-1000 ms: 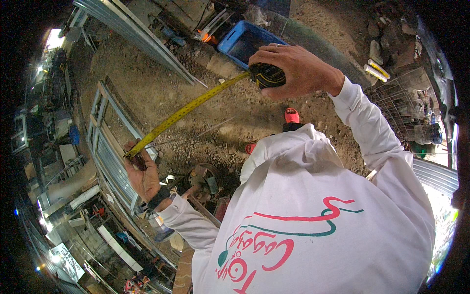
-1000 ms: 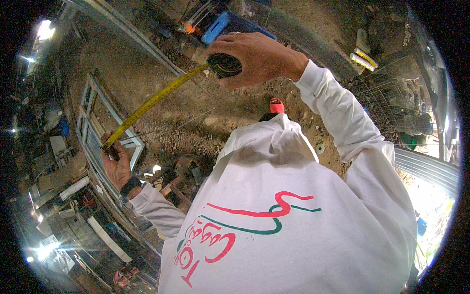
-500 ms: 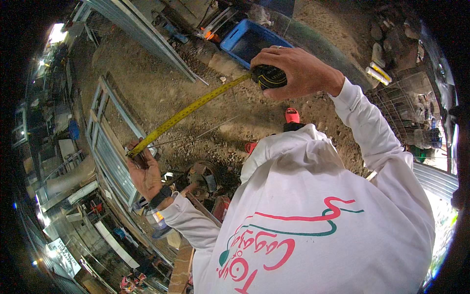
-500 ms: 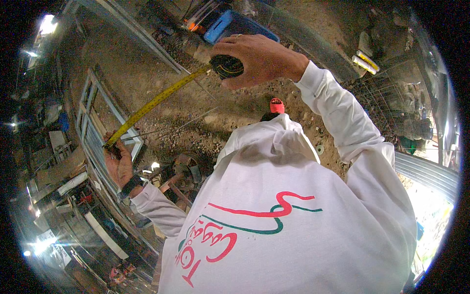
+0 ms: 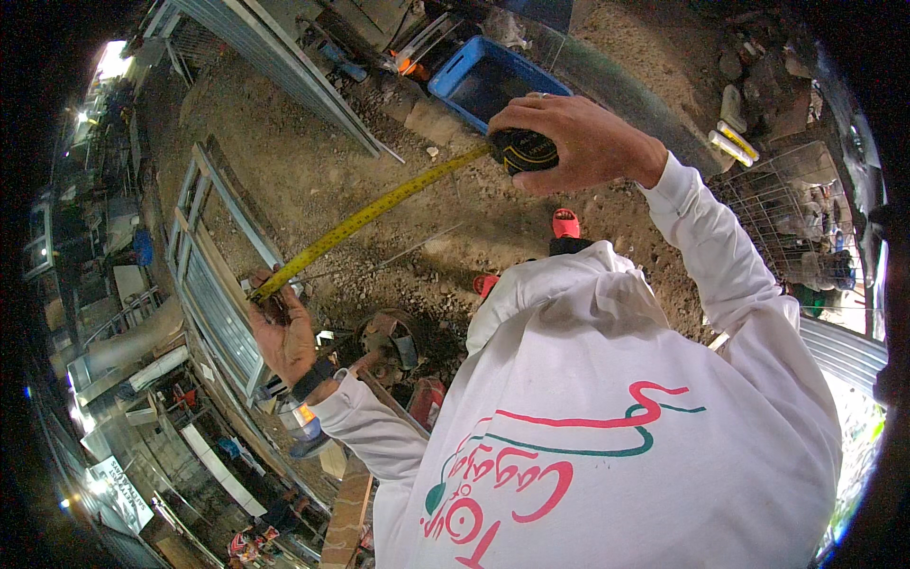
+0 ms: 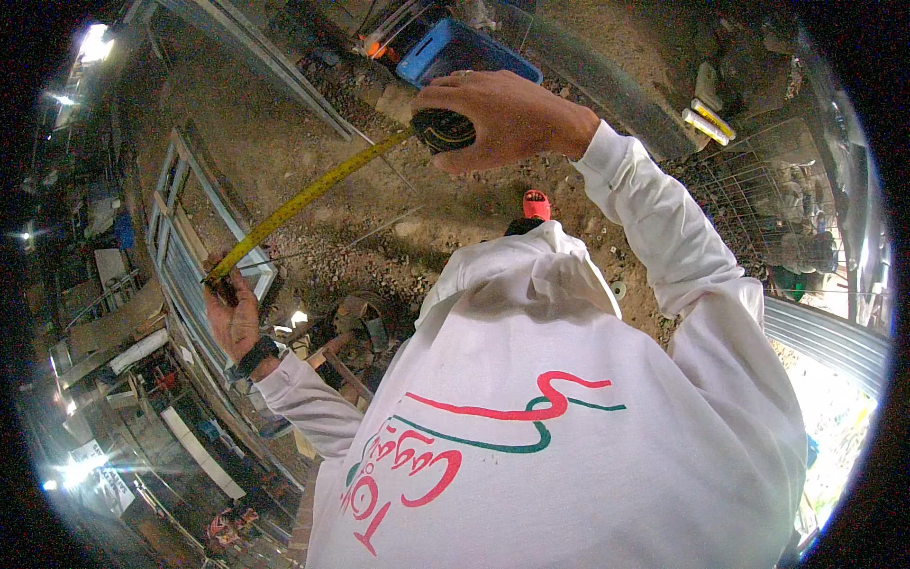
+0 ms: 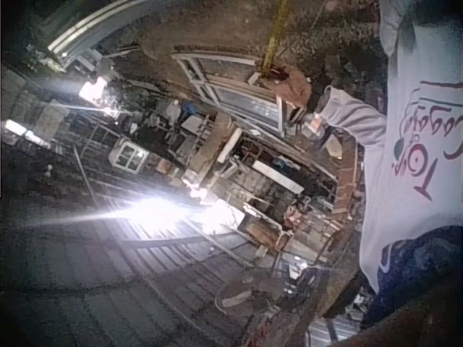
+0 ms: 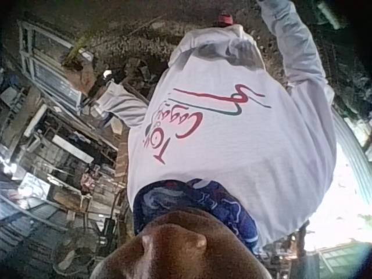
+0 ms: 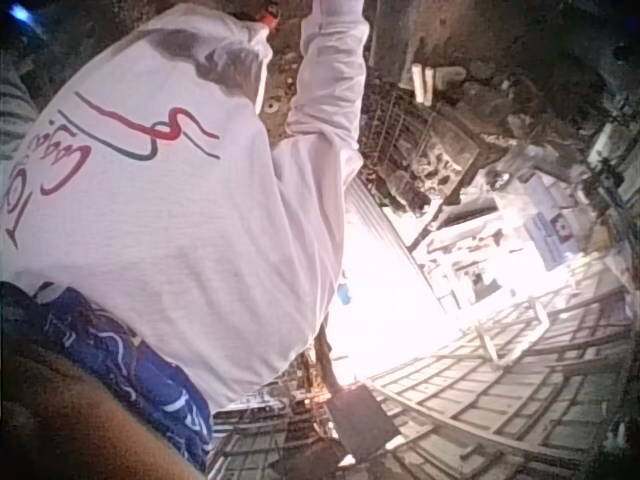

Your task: The person bends a long metal wire into a rectangular frame using a manual bending machine. They measure the wire with a tape measure and mark it with a marker, then repeatedly bend the wire at marked points to form the frame. The person adjusts the wire on the machine and checks the shape throughout the process.

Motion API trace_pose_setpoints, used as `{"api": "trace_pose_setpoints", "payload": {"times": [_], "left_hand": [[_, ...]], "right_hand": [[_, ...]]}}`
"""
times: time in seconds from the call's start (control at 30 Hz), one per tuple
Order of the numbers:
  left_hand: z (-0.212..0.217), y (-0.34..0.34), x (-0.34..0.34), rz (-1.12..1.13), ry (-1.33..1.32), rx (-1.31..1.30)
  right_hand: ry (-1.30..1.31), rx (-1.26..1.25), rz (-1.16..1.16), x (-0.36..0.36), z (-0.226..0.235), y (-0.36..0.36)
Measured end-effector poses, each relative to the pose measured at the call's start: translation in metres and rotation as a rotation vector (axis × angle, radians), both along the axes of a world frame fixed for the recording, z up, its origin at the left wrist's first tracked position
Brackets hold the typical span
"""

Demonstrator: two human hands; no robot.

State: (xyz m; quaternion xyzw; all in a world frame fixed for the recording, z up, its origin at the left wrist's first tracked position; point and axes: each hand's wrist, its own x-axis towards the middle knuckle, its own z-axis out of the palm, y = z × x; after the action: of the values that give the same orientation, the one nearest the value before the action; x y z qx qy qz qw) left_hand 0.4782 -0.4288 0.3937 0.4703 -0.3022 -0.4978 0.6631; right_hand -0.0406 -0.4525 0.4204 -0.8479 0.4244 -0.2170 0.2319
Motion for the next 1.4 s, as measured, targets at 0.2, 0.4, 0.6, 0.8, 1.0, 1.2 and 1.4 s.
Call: {"api": "trace_pose_setpoints", "payload": {"times": [0.2,0.4,0.6,0.8,1.0,1.2,1.4], "left_hand": [[0.019,0.003,-0.036,0.006,0.674,0.112],[0.041,0.020,-0.079,0.031,0.573,0.056],[0.034,0.028,-0.070,-0.063,0.261,0.184],[0.040,0.035,-0.093,-0.223,-0.088,0.363],[0.053,0.050,-0.084,-0.006,-0.415,0.317],[0.136,0.080,-0.084,0.057,-0.427,0.348],[0.213,0.121,0.006,-0.272,0.238,-0.095]], "right_hand": [[-0.041,-0.044,-0.001,-0.009,-0.014,0.003],[-0.181,0.546,-0.132,-0.002,0.002,0.022],[-0.316,0.420,-0.330,-0.011,-0.097,0.042],[-0.486,0.730,-0.523,0.017,-0.104,0.062],[-0.370,0.913,-0.421,0.035,-0.139,0.067],[-0.578,0.798,-0.089,0.014,-0.268,0.055],[-0.682,0.855,-0.361,0.038,-0.219,-0.031]]}}
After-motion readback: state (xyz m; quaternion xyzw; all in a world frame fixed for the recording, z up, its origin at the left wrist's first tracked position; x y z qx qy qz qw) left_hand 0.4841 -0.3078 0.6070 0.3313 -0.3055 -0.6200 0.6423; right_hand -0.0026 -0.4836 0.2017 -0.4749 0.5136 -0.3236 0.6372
